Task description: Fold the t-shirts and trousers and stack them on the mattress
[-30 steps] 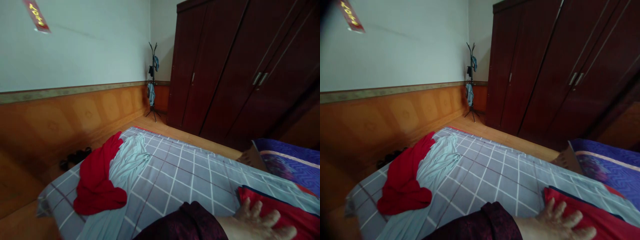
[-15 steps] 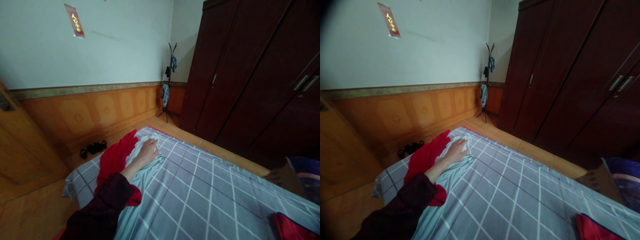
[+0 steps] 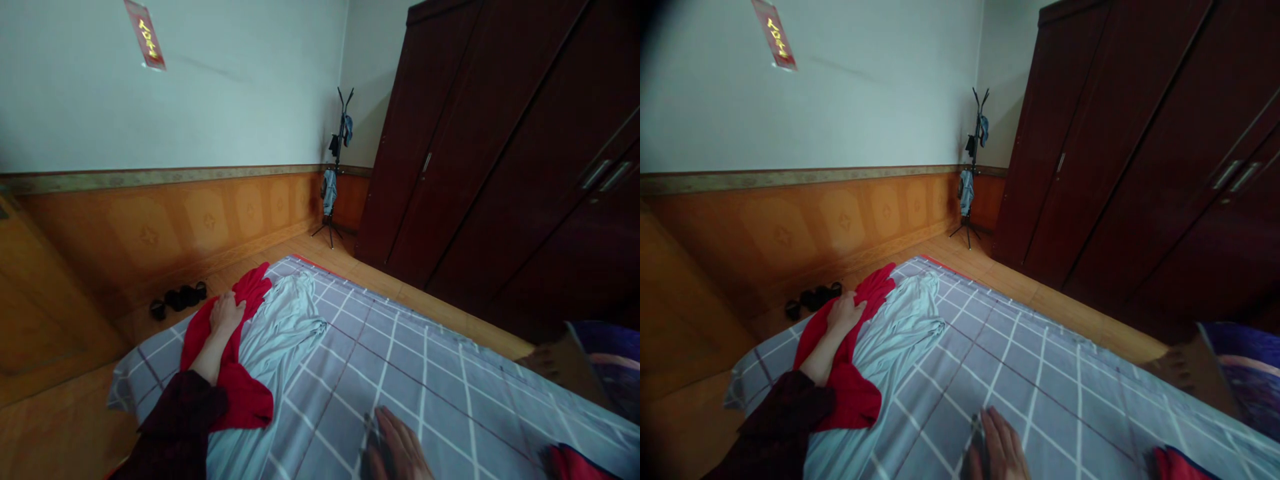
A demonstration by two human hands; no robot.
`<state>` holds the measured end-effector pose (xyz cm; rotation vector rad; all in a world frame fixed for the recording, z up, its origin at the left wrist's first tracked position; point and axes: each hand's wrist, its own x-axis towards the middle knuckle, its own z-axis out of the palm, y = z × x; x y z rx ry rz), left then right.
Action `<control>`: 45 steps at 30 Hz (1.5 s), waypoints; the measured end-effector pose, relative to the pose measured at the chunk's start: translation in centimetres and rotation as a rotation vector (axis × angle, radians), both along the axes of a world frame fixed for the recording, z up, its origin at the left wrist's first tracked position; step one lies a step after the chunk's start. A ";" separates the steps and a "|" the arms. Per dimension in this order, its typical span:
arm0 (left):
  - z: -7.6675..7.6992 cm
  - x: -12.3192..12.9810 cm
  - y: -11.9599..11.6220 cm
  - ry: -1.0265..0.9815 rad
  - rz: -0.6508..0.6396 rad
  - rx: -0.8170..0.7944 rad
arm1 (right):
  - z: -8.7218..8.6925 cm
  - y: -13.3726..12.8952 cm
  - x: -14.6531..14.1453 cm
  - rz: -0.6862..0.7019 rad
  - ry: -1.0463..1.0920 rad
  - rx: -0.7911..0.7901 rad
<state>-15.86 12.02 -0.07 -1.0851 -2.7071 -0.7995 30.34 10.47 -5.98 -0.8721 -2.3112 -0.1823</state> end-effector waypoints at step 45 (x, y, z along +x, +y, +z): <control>1.4 22.0 0.9 -0.696 -0.726 0.435 | 5.7 -1.2 -0.6 -0.149 1.695 -1.168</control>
